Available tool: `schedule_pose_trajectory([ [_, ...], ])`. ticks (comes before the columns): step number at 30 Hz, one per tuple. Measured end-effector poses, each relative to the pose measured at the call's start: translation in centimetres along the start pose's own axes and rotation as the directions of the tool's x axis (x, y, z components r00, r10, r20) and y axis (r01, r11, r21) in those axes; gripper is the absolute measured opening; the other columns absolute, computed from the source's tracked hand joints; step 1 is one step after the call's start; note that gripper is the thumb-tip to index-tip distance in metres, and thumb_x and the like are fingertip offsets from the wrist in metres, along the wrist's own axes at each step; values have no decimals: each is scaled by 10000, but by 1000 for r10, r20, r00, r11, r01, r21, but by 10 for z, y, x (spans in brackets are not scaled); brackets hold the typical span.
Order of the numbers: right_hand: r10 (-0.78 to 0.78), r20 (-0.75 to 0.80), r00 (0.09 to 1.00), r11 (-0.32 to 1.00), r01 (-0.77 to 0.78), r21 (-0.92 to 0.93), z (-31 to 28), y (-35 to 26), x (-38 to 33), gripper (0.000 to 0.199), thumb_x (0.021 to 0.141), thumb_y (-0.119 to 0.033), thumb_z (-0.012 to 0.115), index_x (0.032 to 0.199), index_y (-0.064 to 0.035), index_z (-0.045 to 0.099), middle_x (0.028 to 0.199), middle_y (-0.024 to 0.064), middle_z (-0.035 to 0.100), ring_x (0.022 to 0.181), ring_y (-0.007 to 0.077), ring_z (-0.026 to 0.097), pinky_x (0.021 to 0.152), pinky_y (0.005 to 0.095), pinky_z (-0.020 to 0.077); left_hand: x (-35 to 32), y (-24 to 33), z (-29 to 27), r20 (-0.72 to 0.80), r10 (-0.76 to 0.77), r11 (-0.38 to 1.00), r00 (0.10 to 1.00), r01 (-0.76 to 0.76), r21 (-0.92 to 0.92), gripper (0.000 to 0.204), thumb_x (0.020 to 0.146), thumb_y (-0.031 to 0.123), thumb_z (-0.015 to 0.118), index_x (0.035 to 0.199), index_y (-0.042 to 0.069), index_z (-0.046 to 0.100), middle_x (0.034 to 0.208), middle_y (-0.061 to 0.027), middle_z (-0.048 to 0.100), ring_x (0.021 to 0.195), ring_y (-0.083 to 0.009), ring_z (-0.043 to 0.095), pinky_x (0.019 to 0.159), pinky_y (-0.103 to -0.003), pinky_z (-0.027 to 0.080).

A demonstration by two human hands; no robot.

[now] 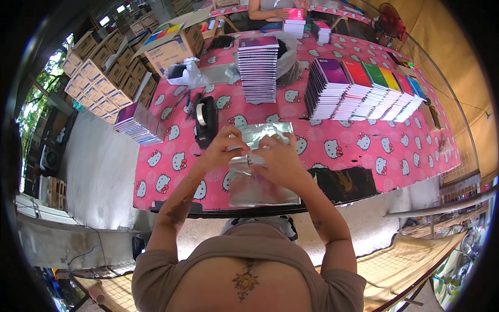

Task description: The person wraps stacks of notebooks in silver foil, using a tape dispenser to secure the edges, and sorts them into colored piles on a table.

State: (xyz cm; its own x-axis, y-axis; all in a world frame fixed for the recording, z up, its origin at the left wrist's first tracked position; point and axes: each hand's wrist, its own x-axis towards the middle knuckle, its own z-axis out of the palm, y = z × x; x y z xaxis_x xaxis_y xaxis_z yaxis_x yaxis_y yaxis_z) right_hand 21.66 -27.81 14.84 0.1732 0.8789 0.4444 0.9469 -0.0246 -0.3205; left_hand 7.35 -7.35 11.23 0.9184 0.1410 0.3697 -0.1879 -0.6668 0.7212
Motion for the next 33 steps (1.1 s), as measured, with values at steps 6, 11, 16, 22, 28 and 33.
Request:
schedule_pose_trajectory([
  [6,247,72,966,873,-254,416,18,76,-47,666,580,-267,915,1172,-147,634,1247,104,533,1188,280,491,1013,487,366,12,3,10,-56,53,997,997,-50,54,112,814,149,783,918,184,768,1436,-104,468,1341,-307,388,1105,-466,285],
  [11,-156,139,978,968,123,219,66,81,-61,634,643,-359,863,1225,-196,669,1471,147,423,1374,332,392,1114,544,286,39,-2,42,-2,231,941,973,-223,256,140,806,170,794,940,192,758,1527,-130,386,1391,-388,319,1131,-524,245],
  [16,-94,67,993,909,59,413,70,69,-58,516,713,-285,823,1199,-167,695,1563,176,296,1411,374,346,1120,552,304,36,-27,72,-87,41,933,995,-7,360,552,767,320,831,1270,221,627,1553,-227,326,1441,-460,247,1149,-540,230],
  [22,423,48,905,321,-200,926,80,83,-37,380,938,-244,675,1257,-41,638,1458,168,433,1314,248,467,1030,398,429,14,-38,60,-180,-491,837,852,404,-370,734,880,305,762,1473,44,416,1375,-196,535,1271,-270,509,1042,-386,417],
  [28,206,253,945,553,-326,767,76,88,6,255,871,-193,741,1069,-41,689,964,34,696,975,162,634,906,373,483,5,-28,59,127,-503,687,855,484,-542,438,946,251,705,1296,3,619,1127,-34,676,991,-87,602,859,-258,483],
  [33,76,48,996,545,-82,834,61,102,5,670,750,-232,840,1323,-93,521,1299,161,581,1281,307,507,1100,418,363,7,0,53,64,-394,906,917,399,-139,399,949,228,672,1301,42,641,1262,-90,635,1042,-140,615,898,-316,489],
])
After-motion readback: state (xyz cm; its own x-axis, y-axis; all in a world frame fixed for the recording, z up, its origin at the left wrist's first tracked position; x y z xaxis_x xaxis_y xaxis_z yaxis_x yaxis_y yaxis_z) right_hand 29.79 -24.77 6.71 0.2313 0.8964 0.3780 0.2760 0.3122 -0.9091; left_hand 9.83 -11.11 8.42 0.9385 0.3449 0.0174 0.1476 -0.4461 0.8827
